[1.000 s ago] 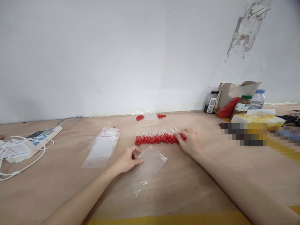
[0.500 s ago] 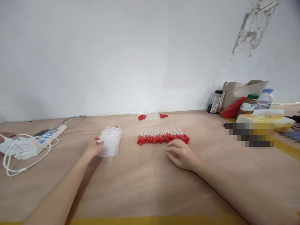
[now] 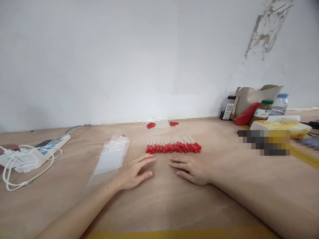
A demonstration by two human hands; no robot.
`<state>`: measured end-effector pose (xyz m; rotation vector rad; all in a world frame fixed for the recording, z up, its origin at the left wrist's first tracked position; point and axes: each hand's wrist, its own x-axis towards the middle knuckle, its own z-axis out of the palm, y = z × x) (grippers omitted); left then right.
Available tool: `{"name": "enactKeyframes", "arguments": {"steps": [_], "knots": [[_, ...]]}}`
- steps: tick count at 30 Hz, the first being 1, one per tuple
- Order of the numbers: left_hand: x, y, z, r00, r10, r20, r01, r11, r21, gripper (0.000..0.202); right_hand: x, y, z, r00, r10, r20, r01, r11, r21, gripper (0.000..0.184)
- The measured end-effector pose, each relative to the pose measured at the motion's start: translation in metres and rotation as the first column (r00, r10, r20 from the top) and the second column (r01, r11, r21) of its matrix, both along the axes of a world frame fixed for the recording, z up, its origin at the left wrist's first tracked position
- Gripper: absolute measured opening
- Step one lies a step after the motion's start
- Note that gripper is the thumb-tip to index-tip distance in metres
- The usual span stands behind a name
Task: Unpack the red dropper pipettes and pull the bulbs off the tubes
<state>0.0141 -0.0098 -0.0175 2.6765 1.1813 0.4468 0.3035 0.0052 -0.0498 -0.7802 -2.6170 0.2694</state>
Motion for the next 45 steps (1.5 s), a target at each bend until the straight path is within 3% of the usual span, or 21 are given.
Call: {"name": "enactKeyframes", "arguments": {"steps": [2, 7, 13, 20, 28, 34, 37, 41, 45], "knots": [[0.007, -0.006, -0.008, 0.998, -0.067, -0.01, 0.066, 0.995, -0.077, 0.045, 0.004, 0.0, 0.001, 0.999, 0.001, 0.037, -0.001, 1.0, -0.002, 0.043], [0.004, -0.008, -0.019, 0.997, -0.007, 0.074, 0.013, 0.997, -0.08, 0.039, 0.007, 0.0, -0.001, 0.999, -0.051, 0.016, 0.052, 0.998, -0.02, 0.042], [0.025, -0.002, -0.019, 0.981, 0.038, 0.193, -0.061, 0.992, 0.115, 0.02, 0.005, 0.001, -0.001, 0.996, -0.088, 0.003, 0.088, 0.995, -0.038, 0.041], [0.072, 0.047, -0.017, 0.943, 0.24, 0.231, -0.308, 0.892, 0.33, 0.019, 0.004, -0.001, 0.002, 0.996, -0.085, 0.024, 0.086, 0.996, -0.021, 0.042], [0.086, 0.071, -0.016, 0.891, 0.257, 0.374, -0.357, 0.906, 0.226, 0.015, 0.004, -0.002, 0.001, 0.997, -0.082, -0.011, 0.082, 0.996, 0.018, 0.04], [0.065, 0.059, -0.017, 0.805, 0.302, 0.51, -0.435, 0.886, 0.162, 0.022, 0.005, -0.001, -0.003, 0.996, -0.076, -0.05, 0.08, 0.994, 0.079, 0.036], [0.045, 0.038, -0.013, 0.823, 0.221, 0.523, -0.321, 0.941, 0.107, 0.019, 0.004, -0.002, -0.007, 0.976, -0.097, -0.197, 0.134, 0.974, 0.181, 0.029], [0.024, 0.012, -0.012, 0.867, 0.106, 0.487, -0.12, 0.993, -0.002, 0.016, -0.001, -0.006, -0.007, 0.885, -0.137, -0.444, 0.31, 0.886, 0.345, 0.03], [0.021, 0.003, -0.019, 0.862, 0.057, 0.504, -0.036, 0.998, -0.052, 0.013, -0.01, -0.01, -0.004, 0.929, -0.108, -0.355, 0.252, 0.885, 0.392, 0.036]]}}
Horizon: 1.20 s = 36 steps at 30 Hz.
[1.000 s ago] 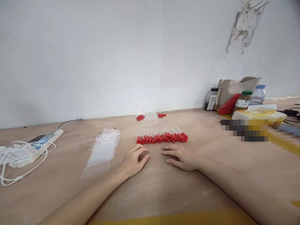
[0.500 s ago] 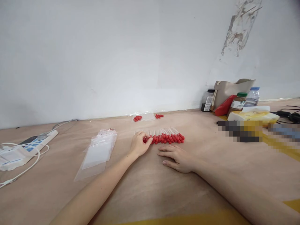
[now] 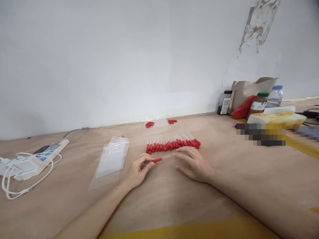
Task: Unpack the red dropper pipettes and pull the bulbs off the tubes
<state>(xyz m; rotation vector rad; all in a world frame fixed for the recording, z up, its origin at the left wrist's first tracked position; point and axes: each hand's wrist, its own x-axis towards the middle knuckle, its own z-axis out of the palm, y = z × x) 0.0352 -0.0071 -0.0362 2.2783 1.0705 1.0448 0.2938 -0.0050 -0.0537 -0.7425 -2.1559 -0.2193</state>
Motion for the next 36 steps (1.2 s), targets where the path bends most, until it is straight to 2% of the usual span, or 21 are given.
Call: {"name": "enactKeyframes", "arguments": {"steps": [6, 12, 14, 18, 22, 28, 36], "knots": [[0.003, 0.002, -0.007, 0.988, -0.154, 0.026, 0.154, 0.988, 0.028, 0.012, -0.01, 0.005, -0.001, 0.993, 0.041, 0.115, -0.037, 0.999, -0.037, 0.025], [0.002, 0.002, -0.008, 0.995, -0.101, 0.011, 0.1, 0.994, 0.043, 0.013, -0.02, 0.004, 0.001, 0.989, 0.028, 0.144, -0.001, 0.983, -0.185, 0.025], [0.002, 0.001, -0.006, 0.997, -0.08, 0.015, 0.079, 0.996, 0.038, 0.013, -0.021, 0.003, 0.001, 0.991, 0.008, 0.135, 0.02, 0.98, -0.199, 0.023], [0.005, -0.003, -0.002, 0.998, -0.057, -0.019, 0.057, 0.998, 0.007, 0.015, -0.021, 0.001, 0.001, 0.993, -0.011, 0.116, 0.031, 0.985, -0.169, 0.022], [0.012, -0.005, 0.0, 0.995, -0.035, -0.092, 0.036, 0.999, 0.004, 0.027, -0.021, -0.003, 0.002, 0.989, -0.009, 0.148, 0.028, 0.991, -0.127, 0.024], [0.023, -0.004, -0.002, 0.982, -0.017, -0.191, 0.022, 0.999, 0.025, 0.022, -0.022, -0.004, 0.002, 0.989, -0.007, 0.149, 0.017, 0.998, -0.061, 0.023], [0.022, -0.008, 0.001, 0.972, -0.023, -0.233, 0.027, 1.0, 0.011, 0.025, -0.021, -0.004, 0.001, 0.988, 0.0, 0.154, 0.004, 1.0, -0.021, 0.022]]}}
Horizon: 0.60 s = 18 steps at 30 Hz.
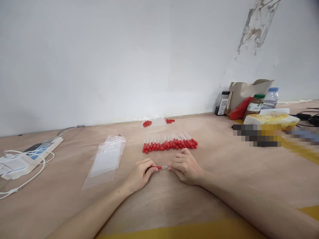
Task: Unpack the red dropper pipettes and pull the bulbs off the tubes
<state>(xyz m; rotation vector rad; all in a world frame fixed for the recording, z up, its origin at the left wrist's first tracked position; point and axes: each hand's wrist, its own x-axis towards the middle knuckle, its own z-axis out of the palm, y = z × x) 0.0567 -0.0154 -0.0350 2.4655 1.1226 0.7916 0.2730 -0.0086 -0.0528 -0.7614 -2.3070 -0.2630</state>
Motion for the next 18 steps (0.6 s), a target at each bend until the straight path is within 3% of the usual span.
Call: {"name": "enactKeyframes", "arguments": {"steps": [13, 18], "knots": [[-0.004, -0.001, 0.0, 0.999, -0.028, 0.023, 0.029, 0.999, -0.023, 0.027, 0.002, -0.002, -0.002, 1.0, 0.025, 0.008, -0.025, 0.999, -0.024, 0.024], [-0.015, 0.002, -0.005, 0.993, 0.101, 0.069, -0.099, 0.995, -0.033, 0.023, 0.02, 0.002, -0.001, 0.997, -0.053, -0.062, 0.047, 0.994, -0.102, 0.024]]}}
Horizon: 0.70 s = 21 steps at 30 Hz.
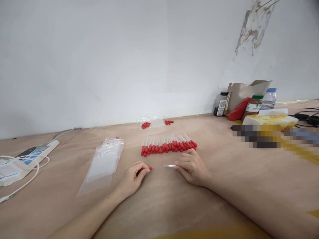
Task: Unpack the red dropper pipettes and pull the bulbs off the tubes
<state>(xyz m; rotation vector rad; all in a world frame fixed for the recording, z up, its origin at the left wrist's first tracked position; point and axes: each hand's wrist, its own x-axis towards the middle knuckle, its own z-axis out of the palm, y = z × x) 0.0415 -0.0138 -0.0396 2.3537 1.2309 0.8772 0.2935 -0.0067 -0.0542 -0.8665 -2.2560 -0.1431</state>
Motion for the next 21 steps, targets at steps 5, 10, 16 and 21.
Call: {"name": "enactKeyframes", "arguments": {"steps": [5, 10, 16, 21], "knots": [[-0.006, 0.004, -0.004, 0.988, 0.146, 0.058, -0.148, 0.988, 0.045, 0.021, 0.006, 0.005, 0.002, 0.986, -0.116, -0.122, 0.106, 0.99, -0.09, 0.022], [-0.002, 0.004, 0.0, 0.97, 0.242, 0.013, -0.242, 0.961, 0.131, 0.028, -0.01, 0.004, 0.004, 0.984, -0.173, -0.043, 0.175, 0.984, 0.032, 0.017], [-0.001, 0.006, 0.001, 0.977, 0.213, -0.003, -0.208, 0.958, 0.198, 0.018, -0.018, 0.01, -0.003, 0.976, -0.199, 0.088, 0.173, 0.955, 0.242, 0.023], [-0.001, 0.01, -0.001, 0.989, 0.14, -0.047, -0.128, 0.97, 0.204, 0.013, -0.017, 0.011, -0.004, 0.971, -0.213, 0.107, 0.19, 0.963, 0.193, 0.016]]}}
